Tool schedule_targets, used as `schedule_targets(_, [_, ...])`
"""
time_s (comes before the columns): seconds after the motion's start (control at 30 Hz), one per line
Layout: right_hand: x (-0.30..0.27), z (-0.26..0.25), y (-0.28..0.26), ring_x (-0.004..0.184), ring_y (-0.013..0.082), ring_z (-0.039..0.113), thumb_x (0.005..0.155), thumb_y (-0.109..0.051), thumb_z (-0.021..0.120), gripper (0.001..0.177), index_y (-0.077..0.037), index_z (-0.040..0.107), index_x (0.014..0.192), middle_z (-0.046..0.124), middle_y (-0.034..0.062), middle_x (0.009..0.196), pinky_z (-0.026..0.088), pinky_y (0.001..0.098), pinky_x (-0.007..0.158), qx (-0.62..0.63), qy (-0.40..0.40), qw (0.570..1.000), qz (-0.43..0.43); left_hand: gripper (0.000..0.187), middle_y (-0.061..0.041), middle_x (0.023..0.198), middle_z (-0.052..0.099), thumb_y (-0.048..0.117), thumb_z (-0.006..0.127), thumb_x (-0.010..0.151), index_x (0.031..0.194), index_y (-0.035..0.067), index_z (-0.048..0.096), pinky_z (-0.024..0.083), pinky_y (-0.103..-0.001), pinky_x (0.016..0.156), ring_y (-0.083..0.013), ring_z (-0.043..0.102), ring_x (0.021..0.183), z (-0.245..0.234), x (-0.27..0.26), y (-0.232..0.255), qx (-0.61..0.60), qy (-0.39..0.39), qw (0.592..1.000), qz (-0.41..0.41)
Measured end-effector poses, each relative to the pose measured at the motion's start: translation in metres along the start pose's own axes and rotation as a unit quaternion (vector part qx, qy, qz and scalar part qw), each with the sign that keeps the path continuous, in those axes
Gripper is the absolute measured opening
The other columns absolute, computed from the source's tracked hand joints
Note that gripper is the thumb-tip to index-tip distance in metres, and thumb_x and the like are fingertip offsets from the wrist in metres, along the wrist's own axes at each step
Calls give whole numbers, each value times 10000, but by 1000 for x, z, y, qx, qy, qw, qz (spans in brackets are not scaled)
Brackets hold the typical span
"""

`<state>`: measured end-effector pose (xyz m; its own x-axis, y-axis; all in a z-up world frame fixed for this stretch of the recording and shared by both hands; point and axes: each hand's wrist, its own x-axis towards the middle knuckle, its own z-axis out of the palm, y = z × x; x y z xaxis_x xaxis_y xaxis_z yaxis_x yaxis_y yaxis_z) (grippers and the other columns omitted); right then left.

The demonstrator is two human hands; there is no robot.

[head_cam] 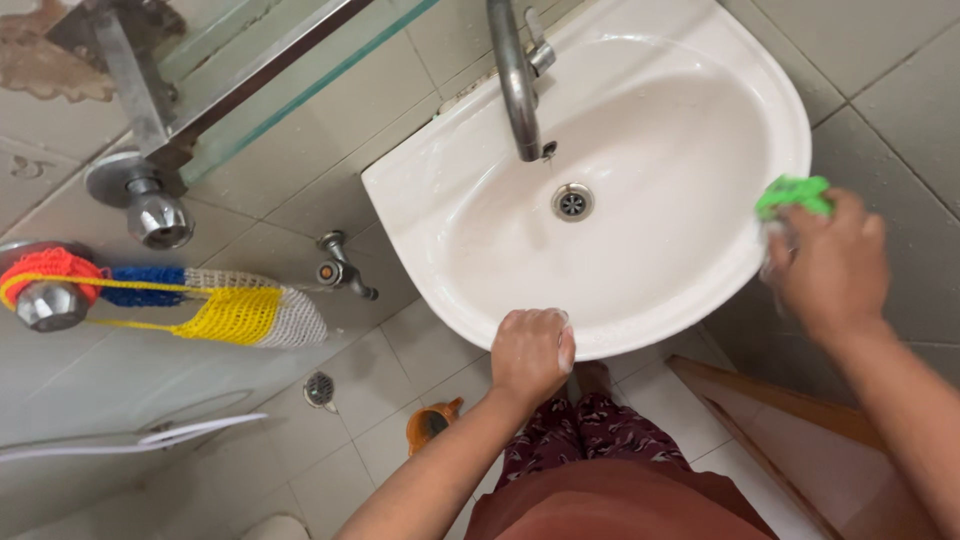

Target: The person pours water from a jug onto the floor, then retrieves a sponge and scrubber from a wall-mounted bucket. They proceed to scrub the sink basin and faucet with the sponge under running water, rinsing the sponge repeatedly.

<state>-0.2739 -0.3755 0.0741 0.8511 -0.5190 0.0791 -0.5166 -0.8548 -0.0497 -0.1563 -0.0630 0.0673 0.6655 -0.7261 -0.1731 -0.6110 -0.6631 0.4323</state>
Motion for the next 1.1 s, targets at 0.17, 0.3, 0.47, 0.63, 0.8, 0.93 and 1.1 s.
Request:
schedule_targets(0.17, [-18, 20, -6, 1178, 397, 558, 1009, -233, 647, 341, -100, 737, 1309, 534, 280, 1470, 549, 488, 949, 96, 0, 994, 47, 291, -150, 933, 736, 214, 508, 938, 978, 21, 721, 479, -450, 979, -274, 695, 920, 11, 1, -3, 0, 27, 999, 19])
schedule_targets(0.3, [-57, 13, -51, 1151, 360, 591, 971, -308, 633, 330, -156, 732, 1247, 564, 207, 1433, 582, 479, 950, 56, -99, 993, -4, 317, -155, 1016, 748, 211, 500, 941, 1035, 13, 728, 471, -441, 1000, -269, 701, 982, 16, 2, -4, 4, 22, 1000, 22])
schedule_targets(0.47, [-88, -4, -104, 1132, 319, 602, 937, -332, 609, 333, -187, 725, 1214, 565, 181, 1409, 585, 491, 935, 112, -180, 974, -81, 317, -151, 1007, 746, 221, 502, 939, 1046, 16, 718, 464, -441, 1018, -276, 694, 999, 12, 0, -2, -8, -7, 1000, 8])
schedule_targets(0.63, [-54, -7, -61, 1008, 297, 592, 820, -222, 683, 510, -258, 689, 1328, 529, 139, 1481, 630, 388, 838, -10, -174, 982, -71, 315, -163, 1061, 738, 222, 500, 958, 1061, 8, 706, 463, -453, 1013, -277, 692, 1029, 14, 0, -3, 11, -4, 1000, 28])
schedule_targets(0.8, [11, -7, 4, 1093, 357, 558, 960, -199, 712, 277, -203, 786, 1227, 560, 146, 1509, 586, 477, 870, 50, -64, 996, 39, 327, -170, 1099, 738, 233, 499, 977, 1085, 8, 710, 464, -457, 1029, -284, 693, 1054, 21, -2, -6, 24, 14, 999, 43])
schedule_targets(0.93, [34, -6, 3, 1092, 375, 558, 907, -160, 743, 279, -181, 812, 1177, 612, 144, 1436, 581, 488, 883, 13, -40, 999, 28, 328, -166, 1095, 740, 236, 500, 987, 1089, 9, 713, 465, -456, 1032, -281, 694, 1046, 21, -2, -7, 23, 4, 999, 40])
schedule_targets(1.1, [-9, -16, -43, 947, 328, 611, 877, -156, 721, 283, -201, 804, 1143, 681, 89, 1323, 633, 403, 765, -19, -134, 991, -18, 293, -149, 1075, 748, 225, 545, 944, 1063, 23, 721, 463, -445, 1022, -283, 693, 1045, 19, -5, -6, -6, 48, 998, 49])
